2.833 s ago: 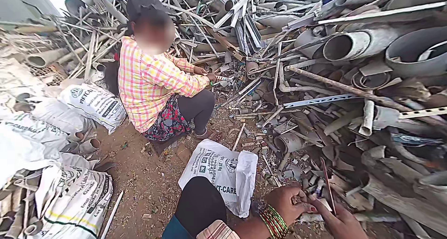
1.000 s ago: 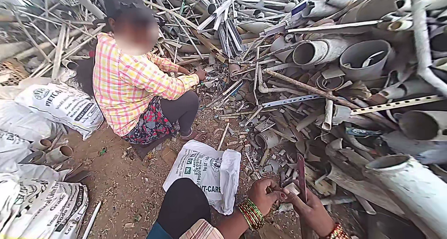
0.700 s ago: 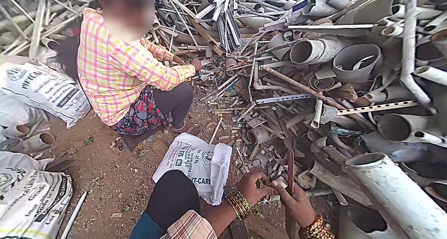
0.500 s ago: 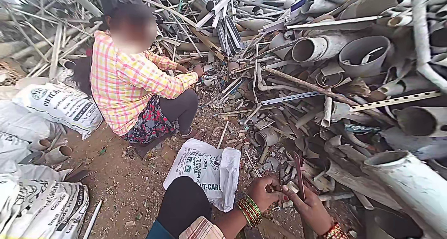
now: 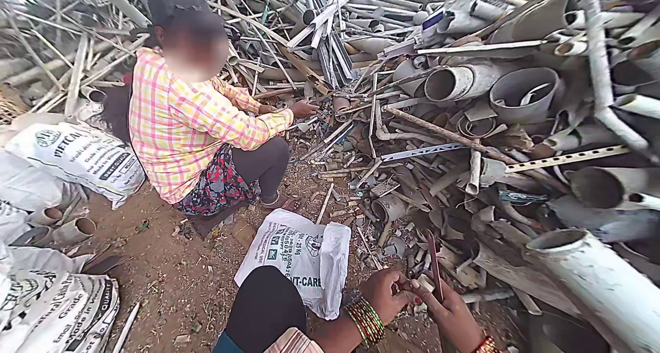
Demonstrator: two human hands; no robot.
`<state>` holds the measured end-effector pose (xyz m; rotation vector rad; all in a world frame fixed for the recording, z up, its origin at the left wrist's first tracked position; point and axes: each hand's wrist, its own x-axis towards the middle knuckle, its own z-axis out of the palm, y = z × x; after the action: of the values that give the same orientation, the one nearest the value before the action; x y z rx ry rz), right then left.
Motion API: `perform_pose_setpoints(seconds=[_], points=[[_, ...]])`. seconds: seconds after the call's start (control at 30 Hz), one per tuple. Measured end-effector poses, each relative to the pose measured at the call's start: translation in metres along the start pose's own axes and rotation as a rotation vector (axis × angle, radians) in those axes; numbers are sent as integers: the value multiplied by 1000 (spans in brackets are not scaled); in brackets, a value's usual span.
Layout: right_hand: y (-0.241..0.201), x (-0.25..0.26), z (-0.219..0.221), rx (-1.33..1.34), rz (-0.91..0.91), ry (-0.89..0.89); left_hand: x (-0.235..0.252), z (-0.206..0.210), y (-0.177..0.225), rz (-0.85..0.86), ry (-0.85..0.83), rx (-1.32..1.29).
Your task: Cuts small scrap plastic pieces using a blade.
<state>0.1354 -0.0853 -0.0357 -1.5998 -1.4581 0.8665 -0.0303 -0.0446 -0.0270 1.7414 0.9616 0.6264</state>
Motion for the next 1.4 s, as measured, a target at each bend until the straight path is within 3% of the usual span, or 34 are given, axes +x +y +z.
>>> perform_pose_setpoints(seconds=[0.2,0.33,0.5,0.6,0.67,0.77,0.93,1.07,1.17,1.27,1.4], points=[[-6,2,0,53,3,37,-1,2,-2,-61,61,-197],[-6,3,2,96,-6,61,-2,2,2,-138,7,-392],[-11,14,-9,98,-38,24,-3,2,7,-215,104,-402],[-17,22,-33,133,76,46,-2,7,3,-224,215,-459],[-22,24,-47,188,155,-48,1,9,-1,-259,249,-477],[-32,16,-47,150,132,-280,3,7,-6,-287,249,-472],[-17,18,-40,277,154,-55,4,11,4,-301,199,-473],[-9,19,-37,260,173,-153,0,7,2,-272,185,-436],[-10,22,-38,317,285,-24,2,9,0,-261,187,-453],[-23,23,-33,479,507,128,1,7,2,-307,181,-459],[-21,24,-30,419,657,23,1,5,2,-301,235,-440]])
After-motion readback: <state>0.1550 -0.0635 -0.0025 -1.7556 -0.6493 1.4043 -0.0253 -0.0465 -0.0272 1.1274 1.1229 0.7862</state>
